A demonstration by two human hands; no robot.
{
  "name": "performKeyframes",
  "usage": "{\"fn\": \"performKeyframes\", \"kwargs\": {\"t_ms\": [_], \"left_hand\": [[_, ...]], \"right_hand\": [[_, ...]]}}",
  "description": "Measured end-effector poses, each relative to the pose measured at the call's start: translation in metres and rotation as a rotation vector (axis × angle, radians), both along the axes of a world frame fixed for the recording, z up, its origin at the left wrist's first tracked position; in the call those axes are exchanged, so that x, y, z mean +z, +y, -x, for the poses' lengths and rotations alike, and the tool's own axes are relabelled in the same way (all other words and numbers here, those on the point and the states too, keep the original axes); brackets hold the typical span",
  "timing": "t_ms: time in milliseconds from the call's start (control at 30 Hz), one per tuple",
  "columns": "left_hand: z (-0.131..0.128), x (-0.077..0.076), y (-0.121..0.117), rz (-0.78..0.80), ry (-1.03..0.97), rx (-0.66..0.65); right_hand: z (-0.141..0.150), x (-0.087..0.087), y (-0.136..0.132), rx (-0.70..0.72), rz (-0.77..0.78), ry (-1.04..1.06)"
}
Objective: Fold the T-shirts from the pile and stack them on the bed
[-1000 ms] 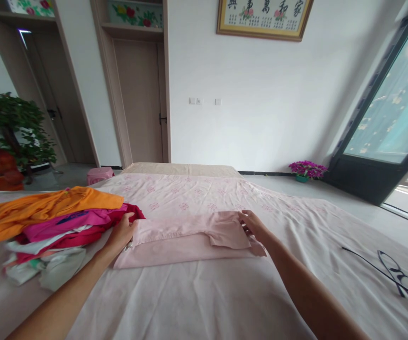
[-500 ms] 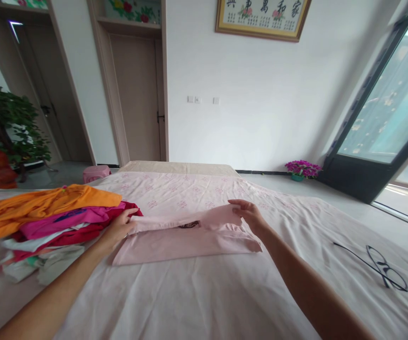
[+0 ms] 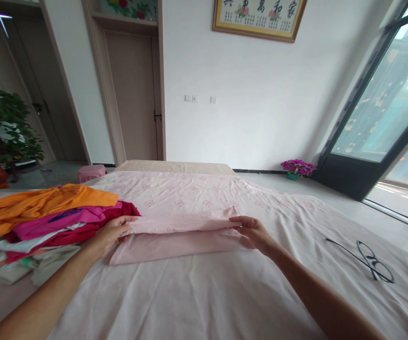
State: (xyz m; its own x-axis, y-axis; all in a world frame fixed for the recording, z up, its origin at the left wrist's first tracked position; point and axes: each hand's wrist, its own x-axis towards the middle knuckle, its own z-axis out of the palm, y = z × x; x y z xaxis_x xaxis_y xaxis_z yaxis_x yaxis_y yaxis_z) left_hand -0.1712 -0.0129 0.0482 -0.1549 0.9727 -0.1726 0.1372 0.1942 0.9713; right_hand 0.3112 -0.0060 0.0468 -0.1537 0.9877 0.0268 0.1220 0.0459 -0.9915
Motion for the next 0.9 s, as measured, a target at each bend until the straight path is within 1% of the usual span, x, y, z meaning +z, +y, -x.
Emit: {"fn": "performKeyframes", "kwargs": {"t_ms": [67,133,267,333,400,433,467,533,600,667,733,800,900], "left_hand": [[0.0,-0.001,-0.003,0.003,0.064,-0.017],[0.0,-0.005,-0.005,-0.005,0.154,-0.041],[0.003,-0.018,-0.004,-0.058,0.327,-0.071],[0.008,-0.023,-0.002,-0.103,0.443,-0.086],[0.012,-0.024,-0.002,-0.123,0.612,-0.106],[0.014,-0.023,-0.003,-0.121,0.715,-0.108],[0.014,-0.02,-0.005,-0.113,0.821,-0.102],[0.012,-0.011,-0.008,-0.11,1.002,-0.072],[0.004,-0.003,-0.012,-0.171,1.096,-0.069],[-0.006,0.002,-0.014,-0.284,1.097,-0.143],[-0.017,0.001,-0.017,-0.381,1.042,-0.269],[-0.026,-0.004,-0.021,-0.413,0.97,-0.376],[-0.035,-0.011,-0.027,-0.424,0.921,-0.444]], "right_hand": [[-0.001,0.004,-0.008,0.02,0.074,-0.076],[-0.002,0.006,-0.016,0.043,0.092,-0.15],[-0.004,0.007,-0.027,0.072,-0.028,-0.275],[-0.009,0.007,-0.027,0.111,-0.063,-0.428],[-0.017,0.009,-0.022,0.156,-0.038,-0.597],[-0.022,0.012,-0.018,0.153,-0.019,-0.673],[-0.028,0.016,-0.012,0.121,-0.017,-0.744],[-0.037,0.024,0.002,-0.024,-0.069,-0.859],[-0.041,0.032,0.018,-0.176,-0.117,-0.917],[-0.038,0.033,0.034,-0.239,-0.107,-0.944],[-0.027,0.029,0.046,-0.288,-0.073,-0.997],[-0.013,0.02,0.054,-0.348,-0.038,-1.063],[0.007,0.007,0.064,-0.387,0.01,-1.097]]}}
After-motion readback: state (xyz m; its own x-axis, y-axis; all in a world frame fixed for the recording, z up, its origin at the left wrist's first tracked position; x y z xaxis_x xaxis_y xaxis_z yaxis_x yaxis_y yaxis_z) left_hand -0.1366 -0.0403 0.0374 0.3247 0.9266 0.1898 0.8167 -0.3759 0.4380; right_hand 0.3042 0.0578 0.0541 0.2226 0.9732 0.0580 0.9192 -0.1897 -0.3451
